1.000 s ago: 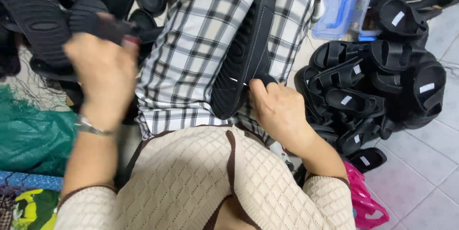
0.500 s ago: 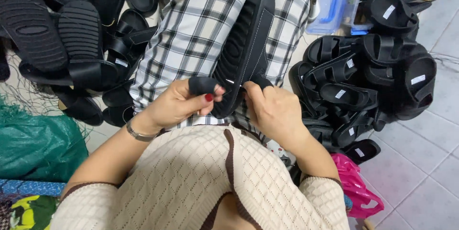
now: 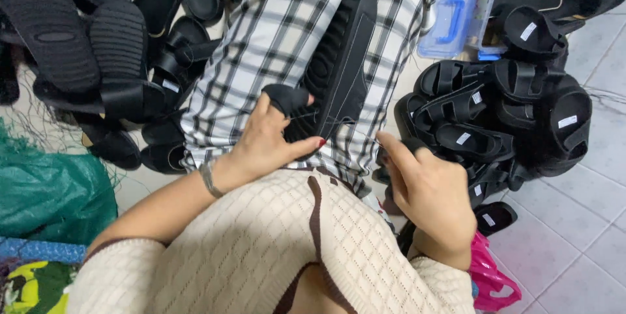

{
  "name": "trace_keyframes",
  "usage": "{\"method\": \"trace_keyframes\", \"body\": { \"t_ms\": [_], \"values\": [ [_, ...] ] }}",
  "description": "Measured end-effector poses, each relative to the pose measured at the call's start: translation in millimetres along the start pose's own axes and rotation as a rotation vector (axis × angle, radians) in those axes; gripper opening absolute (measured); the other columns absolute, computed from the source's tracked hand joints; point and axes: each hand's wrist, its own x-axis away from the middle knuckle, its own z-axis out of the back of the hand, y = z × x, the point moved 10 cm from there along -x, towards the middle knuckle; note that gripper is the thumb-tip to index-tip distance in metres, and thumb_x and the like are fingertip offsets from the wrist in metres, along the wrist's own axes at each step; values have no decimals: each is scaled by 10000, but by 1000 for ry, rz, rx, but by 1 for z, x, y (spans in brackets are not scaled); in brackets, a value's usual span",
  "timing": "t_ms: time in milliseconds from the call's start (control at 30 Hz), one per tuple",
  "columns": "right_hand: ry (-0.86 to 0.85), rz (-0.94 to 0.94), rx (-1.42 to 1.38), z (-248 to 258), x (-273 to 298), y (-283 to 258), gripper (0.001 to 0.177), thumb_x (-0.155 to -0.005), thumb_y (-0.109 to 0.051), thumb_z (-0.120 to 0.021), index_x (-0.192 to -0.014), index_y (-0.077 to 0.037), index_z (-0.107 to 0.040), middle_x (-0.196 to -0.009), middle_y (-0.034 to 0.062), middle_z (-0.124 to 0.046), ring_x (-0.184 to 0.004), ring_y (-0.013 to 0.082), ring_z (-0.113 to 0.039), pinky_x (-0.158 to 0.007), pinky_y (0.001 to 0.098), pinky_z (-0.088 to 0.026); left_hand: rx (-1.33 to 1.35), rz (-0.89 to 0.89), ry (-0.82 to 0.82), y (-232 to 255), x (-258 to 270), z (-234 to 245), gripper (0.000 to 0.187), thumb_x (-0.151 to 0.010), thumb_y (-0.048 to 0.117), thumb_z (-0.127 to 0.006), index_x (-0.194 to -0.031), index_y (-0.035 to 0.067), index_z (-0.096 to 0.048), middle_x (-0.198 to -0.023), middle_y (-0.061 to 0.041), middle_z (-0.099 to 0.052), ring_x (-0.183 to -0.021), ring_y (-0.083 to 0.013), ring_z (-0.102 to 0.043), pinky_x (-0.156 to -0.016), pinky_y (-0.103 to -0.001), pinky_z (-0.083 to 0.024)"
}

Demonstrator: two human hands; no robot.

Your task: Hand-sewing straps onto black sandals using a needle and thread while sitting on the floor.

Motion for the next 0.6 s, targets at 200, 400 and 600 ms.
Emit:
{"method": "trace_keyframes", "body": {
  "t_ms": [200, 400, 600],
  "values": [
    [397, 136, -1058, -62, -37, 10, 70, -864, -93, -748, -920, -98, -790, -885, 125, -717, -769, 264, -695, -720, 313, -558, -91, 60, -204, 9, -11, -3, 1034, -637, 497, -943, -1510, 218, -464, -1196, -238, -490, -990, -587, -621, -836, -625, -551],
    [318, 163, -1345, -57, -53, 14, 271, -732, -45, -886, -917, 25, -700, -530, 50, -586, -436, 122, -486, -482, 254, -421, 9, 103, -211, 7, -19, -5, 1047, -616, 413, -970, -1514, 235, -463, -1212, -193, -485, -942, -515, -667, -804, -577, -576],
    [398, 91, -1052, -39, -41, 8, 389, -717, -33, -908, -1062, 11, -735, -641, 71, -535, -581, 201, -568, -603, 300, -489, 400, 169, 85, -9, -15, 59, 930, -661, 115, -991, -1410, 52, -444, -744, 44, -352, -516, -31, -320, -507, -144, -333]
  ]
}}
